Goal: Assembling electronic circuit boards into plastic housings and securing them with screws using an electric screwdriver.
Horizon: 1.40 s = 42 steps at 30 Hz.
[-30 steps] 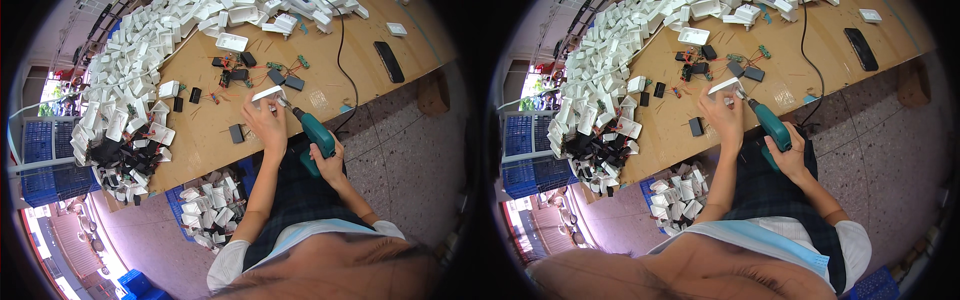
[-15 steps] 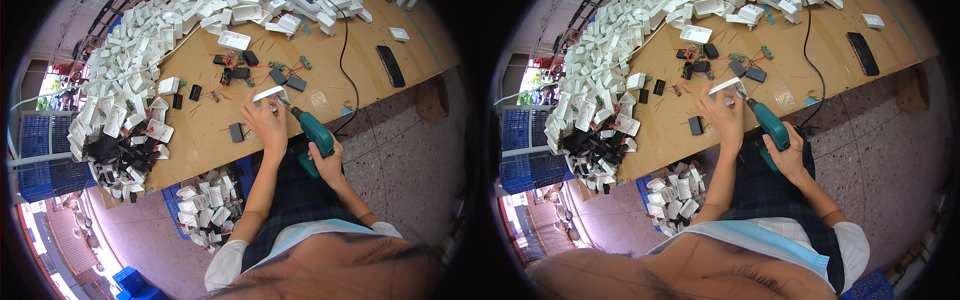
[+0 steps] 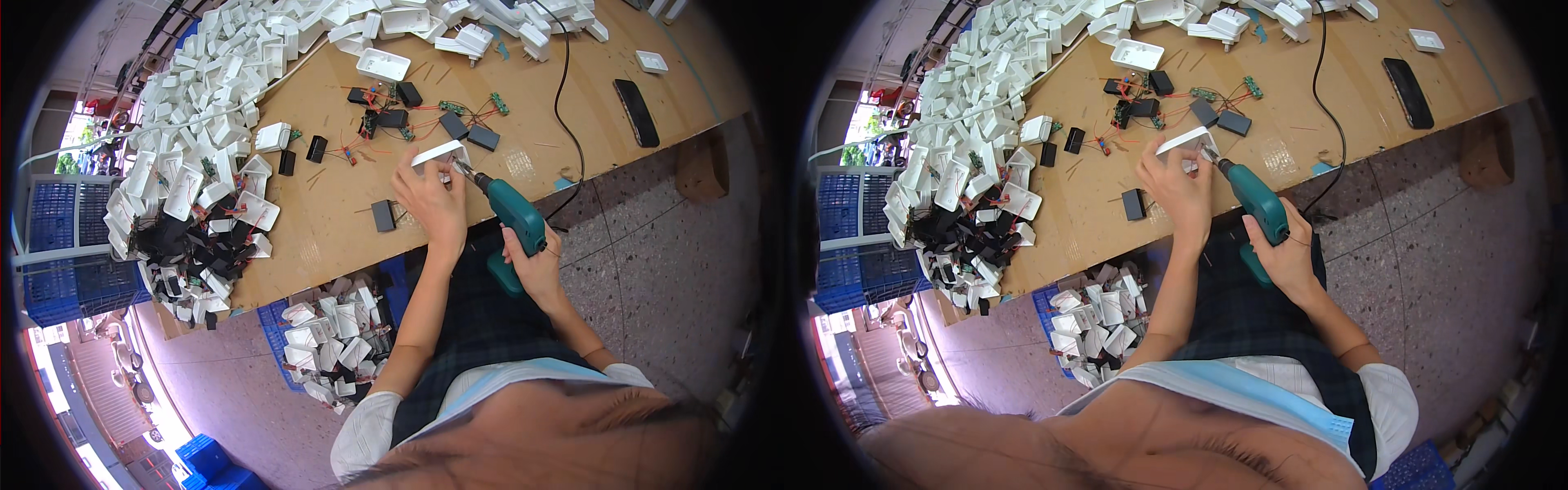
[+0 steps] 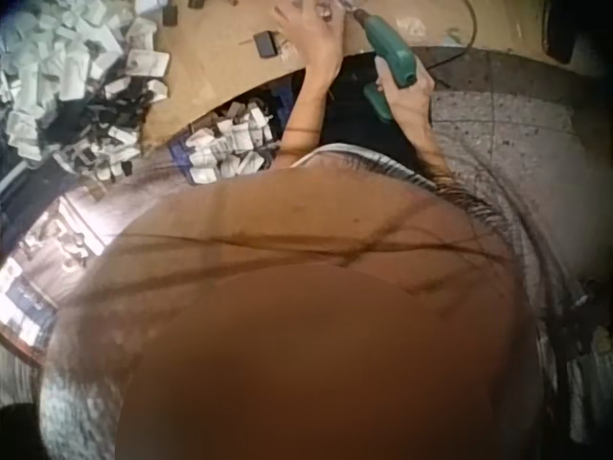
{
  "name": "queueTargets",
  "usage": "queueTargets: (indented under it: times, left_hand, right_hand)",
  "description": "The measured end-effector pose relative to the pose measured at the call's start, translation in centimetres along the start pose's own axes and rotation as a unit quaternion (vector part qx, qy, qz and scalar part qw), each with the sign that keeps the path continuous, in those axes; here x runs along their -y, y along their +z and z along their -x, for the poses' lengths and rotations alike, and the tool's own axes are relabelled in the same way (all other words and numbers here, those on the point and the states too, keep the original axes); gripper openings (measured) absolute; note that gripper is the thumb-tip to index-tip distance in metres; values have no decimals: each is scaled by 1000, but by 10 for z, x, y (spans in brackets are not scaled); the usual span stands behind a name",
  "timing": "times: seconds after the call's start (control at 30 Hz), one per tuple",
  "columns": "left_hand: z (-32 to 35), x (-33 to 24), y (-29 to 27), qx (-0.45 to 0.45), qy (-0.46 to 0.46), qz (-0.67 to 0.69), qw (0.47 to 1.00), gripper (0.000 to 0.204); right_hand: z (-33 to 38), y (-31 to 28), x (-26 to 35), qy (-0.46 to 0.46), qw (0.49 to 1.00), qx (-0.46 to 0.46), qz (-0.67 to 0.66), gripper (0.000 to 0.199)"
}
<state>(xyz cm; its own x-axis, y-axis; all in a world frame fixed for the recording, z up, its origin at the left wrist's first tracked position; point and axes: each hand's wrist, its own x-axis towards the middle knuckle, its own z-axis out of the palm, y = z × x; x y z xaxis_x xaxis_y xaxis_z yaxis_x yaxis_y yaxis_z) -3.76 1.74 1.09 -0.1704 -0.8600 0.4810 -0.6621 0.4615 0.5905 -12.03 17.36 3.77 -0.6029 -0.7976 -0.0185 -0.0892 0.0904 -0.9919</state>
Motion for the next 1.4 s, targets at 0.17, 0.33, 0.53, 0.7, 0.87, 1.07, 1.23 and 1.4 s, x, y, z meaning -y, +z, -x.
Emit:
queueTargets:
  times: [0.17,0.33,0.53,0.7,0.87,1.07,1.23,1.4]
  left_hand:
    - [0,1,-1,4,-6,6,1000,19]
    - [0,-1,-2,8,-29,12,999,13]
    - [0,-1,-2,6,-15,16,1000,19]
    - [0,-1,-3,4,-17,20,1000,18]
    - [0,-1,-2,4,-18,21,1000,18]
    - [0,0,-2,-4,-15,18,1000,18]
    - [0,0,-1,-8,-17,21,1000,18]
    - [1,1,-1,-7,-11,21,1000,18]
  right_hand:
    - [0,1,7,-10,999,-1,31,14]
    - [0,2,7,9,1000,-7,14,16]
    - [1,2,6,-4,999,-2,35,15]
    - [2,2,1,-11,999,3,51,14]
    - [4,3,4,10,999,-8,48,17]
    - [2,4,-5,-42,997,-19,56,19]
    - [5,2,-10,-59,996,-22,63,19]
    - [5,0,-13,-65,995,-18,80,19]
